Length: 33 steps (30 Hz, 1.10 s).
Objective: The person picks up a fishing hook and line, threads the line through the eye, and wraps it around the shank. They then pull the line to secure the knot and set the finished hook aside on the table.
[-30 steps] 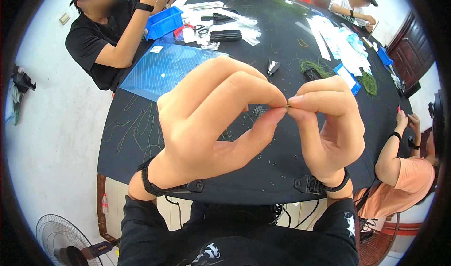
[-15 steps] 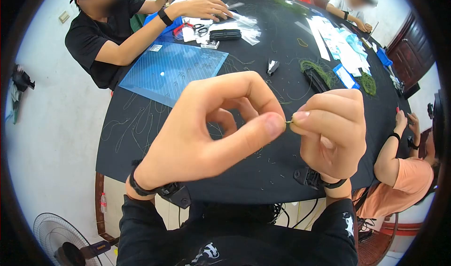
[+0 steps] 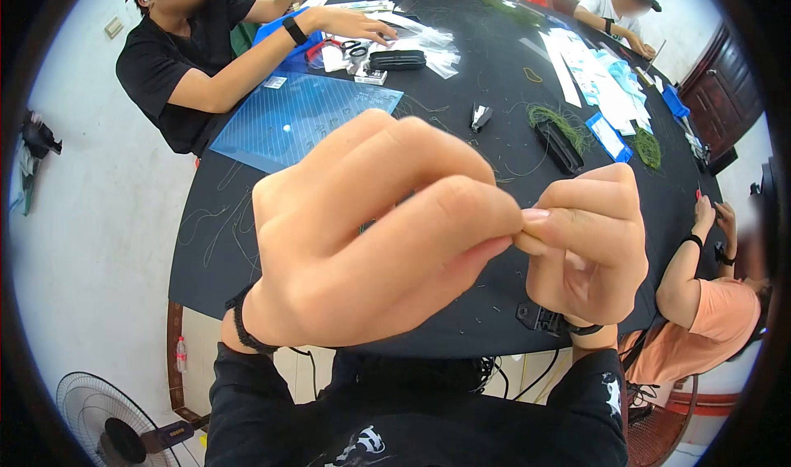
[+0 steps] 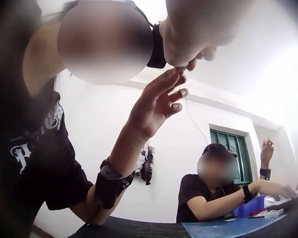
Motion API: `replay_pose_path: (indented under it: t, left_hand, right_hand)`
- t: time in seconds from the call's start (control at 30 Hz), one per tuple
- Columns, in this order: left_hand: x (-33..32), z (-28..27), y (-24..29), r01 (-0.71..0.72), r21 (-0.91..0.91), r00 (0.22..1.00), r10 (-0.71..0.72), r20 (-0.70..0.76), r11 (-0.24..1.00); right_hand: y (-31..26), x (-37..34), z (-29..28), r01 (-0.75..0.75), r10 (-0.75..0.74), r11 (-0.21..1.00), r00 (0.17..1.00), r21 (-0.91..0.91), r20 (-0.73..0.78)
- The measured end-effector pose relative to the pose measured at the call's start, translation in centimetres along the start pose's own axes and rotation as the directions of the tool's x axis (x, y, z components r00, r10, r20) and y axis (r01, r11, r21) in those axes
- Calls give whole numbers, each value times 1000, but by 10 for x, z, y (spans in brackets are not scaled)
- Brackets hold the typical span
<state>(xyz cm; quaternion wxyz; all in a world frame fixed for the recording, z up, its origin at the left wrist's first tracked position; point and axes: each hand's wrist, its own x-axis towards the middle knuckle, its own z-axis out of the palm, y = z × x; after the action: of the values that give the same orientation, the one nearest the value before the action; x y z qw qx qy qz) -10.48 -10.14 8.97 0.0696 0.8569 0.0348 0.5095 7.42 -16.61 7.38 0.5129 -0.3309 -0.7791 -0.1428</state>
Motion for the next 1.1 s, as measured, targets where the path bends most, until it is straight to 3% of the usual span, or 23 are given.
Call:
replay_pose_path:
  t: [0.1,0.17,0.23,0.33,0.4,0.53,0.63,0.73,0.8,0.87,1.1]
  left_hand:
    - [0,2,0,-9,15,1000,9,-12,1000]
    - [1,2,1,84,-47,996,-83,17,995]
    - [3,0,10,293,-183,955,-278,104,938]
    - [5,-2,20,643,-370,766,-579,281,671]
    - [6,-5,16,747,-433,663,-612,430,505]
    - [6,-7,10,859,-493,477,-568,670,140]
    - [5,-7,10,821,-506,558,-557,615,264]
    - [2,-4,16,666,-376,745,-560,361,644]
    - [1,-4,18,553,-241,830,-503,239,798]
    - [0,-4,18,460,-116,883,-439,165,881]
    - [-2,4,10,146,-20,989,-146,15,989]
  right_hand:
    - [-2,-2,-1,-12,12,1000,1000,-20,5]
    - [-3,-4,0,5,-4,998,1000,-70,4]
    - [-7,-5,-2,40,-37,987,999,-156,24]
    - [-2,-7,-1,192,-197,950,980,-245,2]
    - [2,-9,2,257,-273,935,962,-246,-29]
    - [4,-8,3,233,-242,962,969,-144,-43]
    - [-1,-4,-6,103,-98,987,994,-123,46]
    - [-3,-5,-6,26,-19,993,998,-117,57]
    - [-2,-6,-5,26,-21,994,999,-110,44]
    - [-4,-5,-5,20,-15,993,999,-116,44]
    - [-2,-7,2,8,-8,996,1000,-93,-4]
